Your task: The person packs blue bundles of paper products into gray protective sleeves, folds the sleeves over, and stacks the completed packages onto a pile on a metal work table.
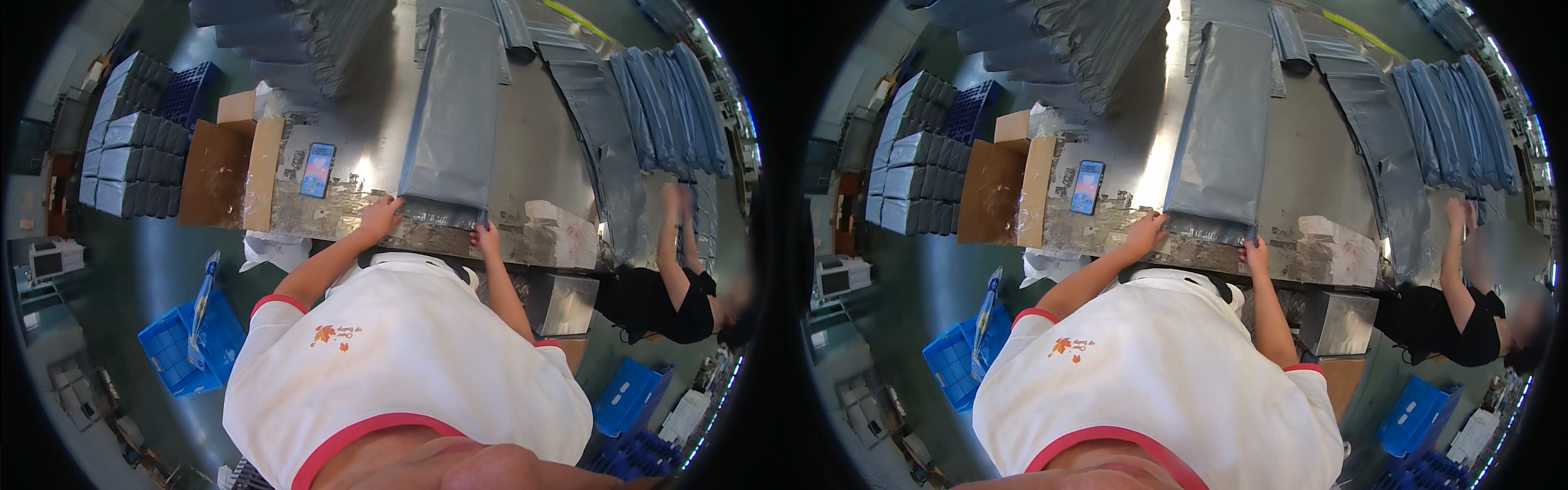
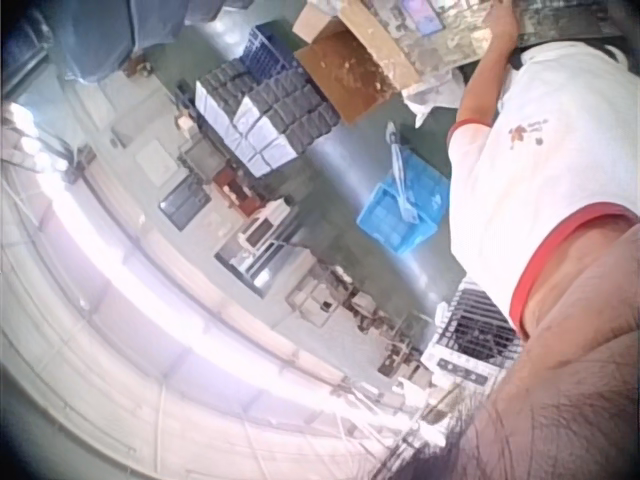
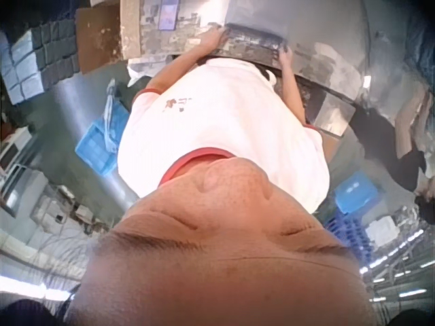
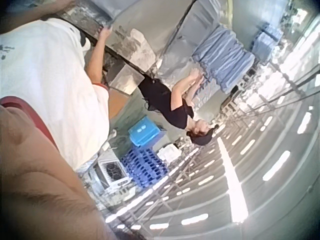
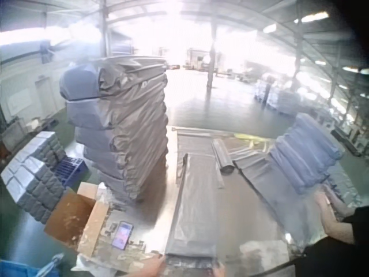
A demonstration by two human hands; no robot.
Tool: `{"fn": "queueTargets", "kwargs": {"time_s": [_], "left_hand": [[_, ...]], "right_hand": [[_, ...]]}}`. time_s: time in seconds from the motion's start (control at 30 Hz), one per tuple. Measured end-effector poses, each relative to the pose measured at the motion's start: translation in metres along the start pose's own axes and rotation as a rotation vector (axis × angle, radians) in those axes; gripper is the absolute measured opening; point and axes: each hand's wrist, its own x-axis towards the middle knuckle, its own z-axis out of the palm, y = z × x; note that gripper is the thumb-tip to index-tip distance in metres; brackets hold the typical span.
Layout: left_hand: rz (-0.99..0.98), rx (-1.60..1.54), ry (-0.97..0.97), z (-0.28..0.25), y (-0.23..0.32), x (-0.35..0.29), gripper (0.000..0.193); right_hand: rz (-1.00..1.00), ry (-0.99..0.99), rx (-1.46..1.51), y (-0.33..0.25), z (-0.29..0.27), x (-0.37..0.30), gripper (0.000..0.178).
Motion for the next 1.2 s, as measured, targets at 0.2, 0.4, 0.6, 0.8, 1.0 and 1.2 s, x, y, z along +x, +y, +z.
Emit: {"fn": "queueTargets", "kwargs": {"time_s": [0.2,0.4,0.6,0.8,1.0,1.2], "left_hand": [[-0.062,-0.069,-0.017,0.029,-0.027,0.007,0.026],[-0.102,-0.096,0.047,0.034,-0.036,0.004,0.011],[-0.154,-0.121,0.051,0.026,-0.029,0.003,0.007],[0.09,-0.032,0.186,0.023,-0.03,-0.006,0.01],[0.146,-0.111,0.087,0.018,-0.071,-0.06,0.013],[-0.447,-0.601,0.004,-0.046,-0.155,-0.082,0.007]], "right_hand": [[-0.493,0.228,-0.201,0.009,-0.006,-0.011,0.033],[-0.744,0.225,-0.809,-0.015,-0.008,-0.026,0.024],[-0.411,0.262,-0.736,-0.02,-0.015,-0.026,0.01],[-0.867,0.227,-0.784,0.004,-0.028,-0.042,0.006],[-0.516,0.006,-0.885,0.042,-0.037,-0.101,0.009],[-0.335,-0.347,-0.185,0.024,0.002,-0.069,0.026]]}}
